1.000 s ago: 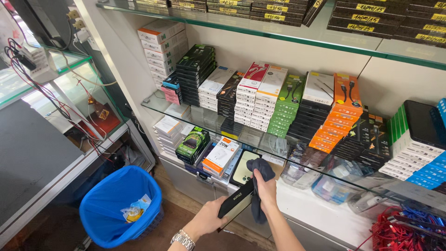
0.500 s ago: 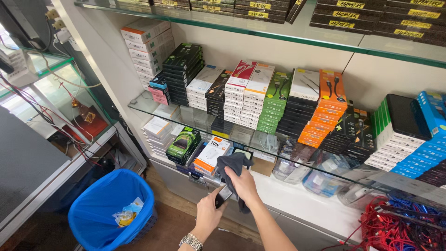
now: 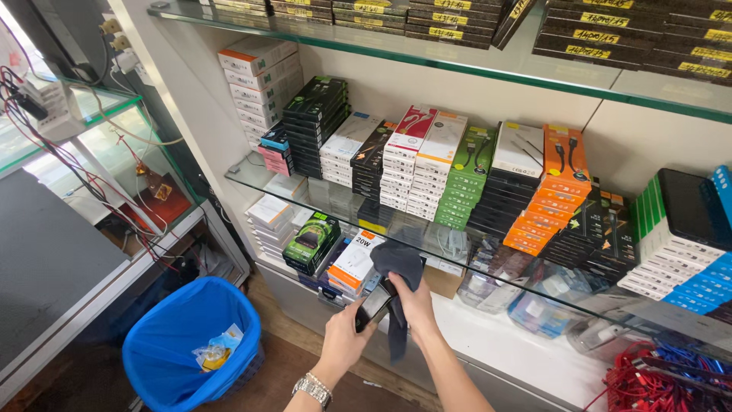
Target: The person wipes the surfaces of several small product boxes with a dark cloth. They handle each box one at a time, turning it over to wipe multiple sides, then place it on a nearby counter. The person repeats this process for multiple boxes.
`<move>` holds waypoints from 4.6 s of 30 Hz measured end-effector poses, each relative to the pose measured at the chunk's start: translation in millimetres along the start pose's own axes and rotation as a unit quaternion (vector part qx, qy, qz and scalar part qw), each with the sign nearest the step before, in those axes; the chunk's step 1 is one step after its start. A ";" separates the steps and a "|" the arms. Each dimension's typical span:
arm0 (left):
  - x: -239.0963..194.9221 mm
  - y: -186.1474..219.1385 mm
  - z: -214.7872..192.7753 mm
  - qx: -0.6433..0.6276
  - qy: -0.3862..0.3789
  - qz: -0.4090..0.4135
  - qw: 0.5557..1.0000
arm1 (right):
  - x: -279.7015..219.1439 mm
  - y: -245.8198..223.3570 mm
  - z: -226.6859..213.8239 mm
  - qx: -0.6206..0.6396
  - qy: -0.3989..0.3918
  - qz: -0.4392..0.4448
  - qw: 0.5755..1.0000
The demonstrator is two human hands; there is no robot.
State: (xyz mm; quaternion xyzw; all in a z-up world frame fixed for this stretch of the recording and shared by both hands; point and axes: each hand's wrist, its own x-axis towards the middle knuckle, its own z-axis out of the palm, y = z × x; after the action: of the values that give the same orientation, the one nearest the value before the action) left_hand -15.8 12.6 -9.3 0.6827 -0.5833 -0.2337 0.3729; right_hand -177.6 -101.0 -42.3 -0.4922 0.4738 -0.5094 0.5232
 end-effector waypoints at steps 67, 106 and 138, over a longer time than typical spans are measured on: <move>120.4 13.3 147.4 -0.570 -0.064 -0.377 0.728 | 128.6 113.1 -137.5 -0.371 -0.137 0.181 0.901; -108.9 110.0 215.1 -0.360 -0.607 -0.240 0.666 | -344.6 -27.9 -210.0 0.077 0.380 0.203 0.899; -579.5 245.5 251.3 -0.199 -0.658 0.161 0.709 | -789.2 2.4 -387.2 -0.361 0.741 0.143 0.548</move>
State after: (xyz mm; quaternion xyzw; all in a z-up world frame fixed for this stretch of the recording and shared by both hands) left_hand -479.9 505.6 -38.5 0.1619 -0.7222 -0.6703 0.0540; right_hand -588.8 675.2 -75.0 -0.0134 0.9015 -0.3978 -0.1698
